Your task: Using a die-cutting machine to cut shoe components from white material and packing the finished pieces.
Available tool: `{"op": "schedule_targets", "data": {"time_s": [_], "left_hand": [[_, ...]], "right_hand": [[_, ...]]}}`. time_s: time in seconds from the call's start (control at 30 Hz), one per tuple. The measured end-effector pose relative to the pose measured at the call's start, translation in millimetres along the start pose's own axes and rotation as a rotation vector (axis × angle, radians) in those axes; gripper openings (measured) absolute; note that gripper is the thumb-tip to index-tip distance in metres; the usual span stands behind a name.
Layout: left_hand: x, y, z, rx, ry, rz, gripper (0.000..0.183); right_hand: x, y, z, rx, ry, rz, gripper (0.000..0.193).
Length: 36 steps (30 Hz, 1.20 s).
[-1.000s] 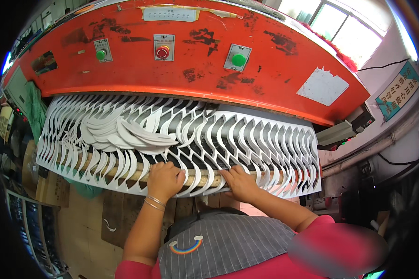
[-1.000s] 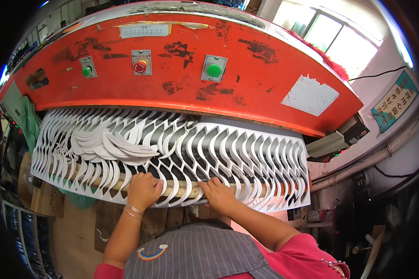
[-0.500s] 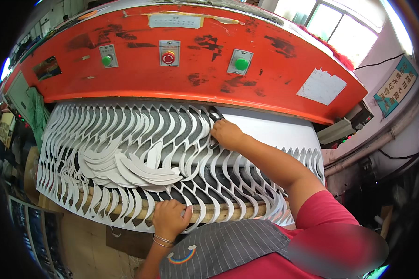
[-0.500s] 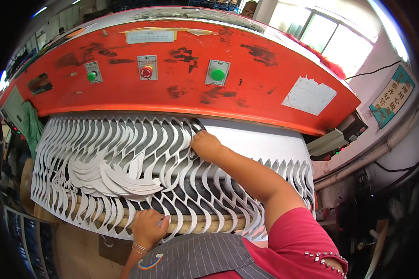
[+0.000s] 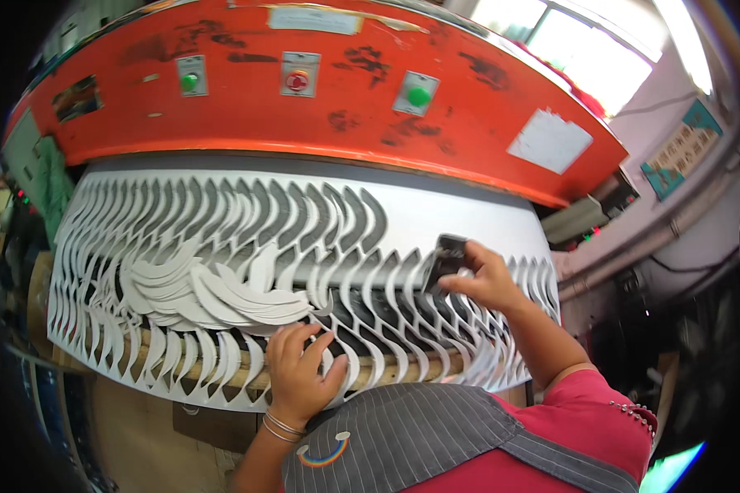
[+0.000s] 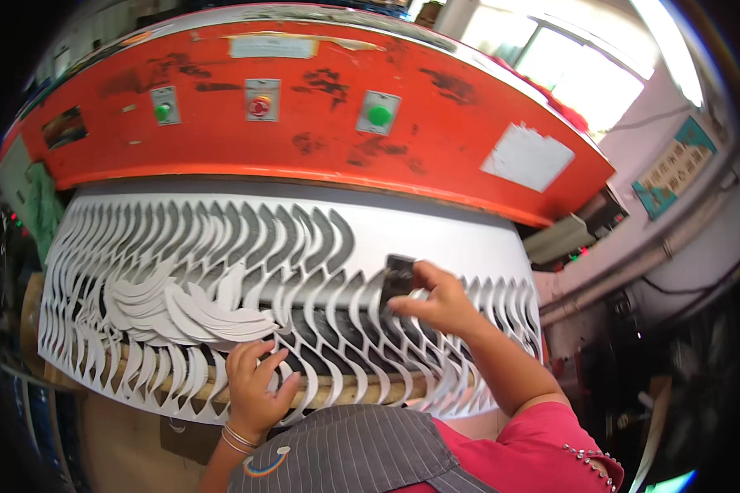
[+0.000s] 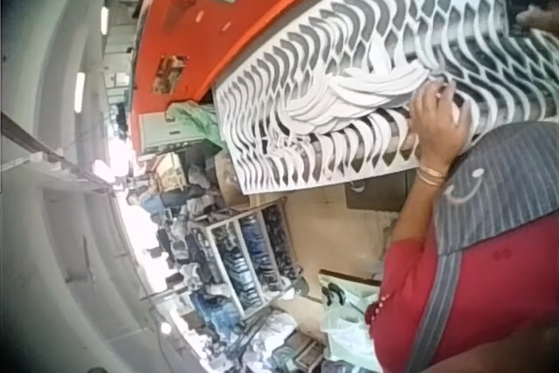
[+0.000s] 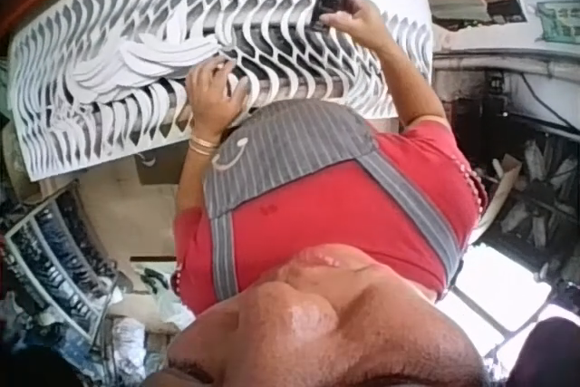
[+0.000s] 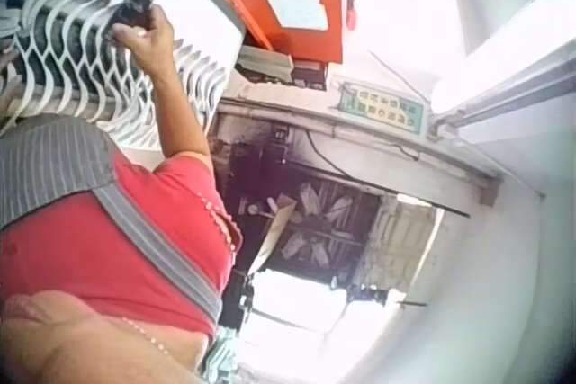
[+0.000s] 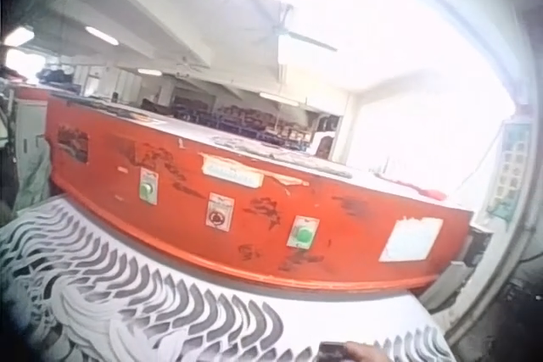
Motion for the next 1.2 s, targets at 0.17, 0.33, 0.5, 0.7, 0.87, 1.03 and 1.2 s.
{"op": "schedule_targets", "data": {"time_s": [0.17, 0.33, 0.5, 0.7, 0.87, 1.03, 1.2], "left_hand": [[-35, 39, -42, 0.291, -0.066, 0.806, 0.065], [-56, 40, -33, 0.401, -0.3, 1.216, 0.05], [-95, 28, -34, 0.417, -0.545, 1.541, 0.044], [-137, 40, -32, 0.403, -0.541, 1.299, 0.052], [-180, 53, -17, 0.382, -0.628, 1.172, 0.044], [-199, 47, -9, 0.394, -0.672, 0.868, 0.049], [-177, 33, -46, 0.01, -0.63, 0.884, 0.042]], "right_hand": [[22, 45, 64, 0.081, -0.305, 0.085, 0.046], [12, 40, 80, 0.311, -0.583, 0.082, 0.054], [2, 38, 99, 0.745, -0.287, -0.075, 0.066], [-20, 23, 105, 0.712, -0.523, -0.131, 0.066], [-42, 10, 128, 0.792, -0.401, -0.175, 0.068], [-33, 17, 139, 0.64, -0.449, -0.21, 0.057], [-4, 47, 94, 0.641, -0.244, -0.452, 0.039]]}}
Point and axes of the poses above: each hand's wrist, its own z-axis away from the middle knuckle, its own y-axis out of the palm, x = y × z, the point moved 2 cm from there along -z, towards the middle knuckle, and after that the axes turned 12 degrees about y, right-handed, at the moved point
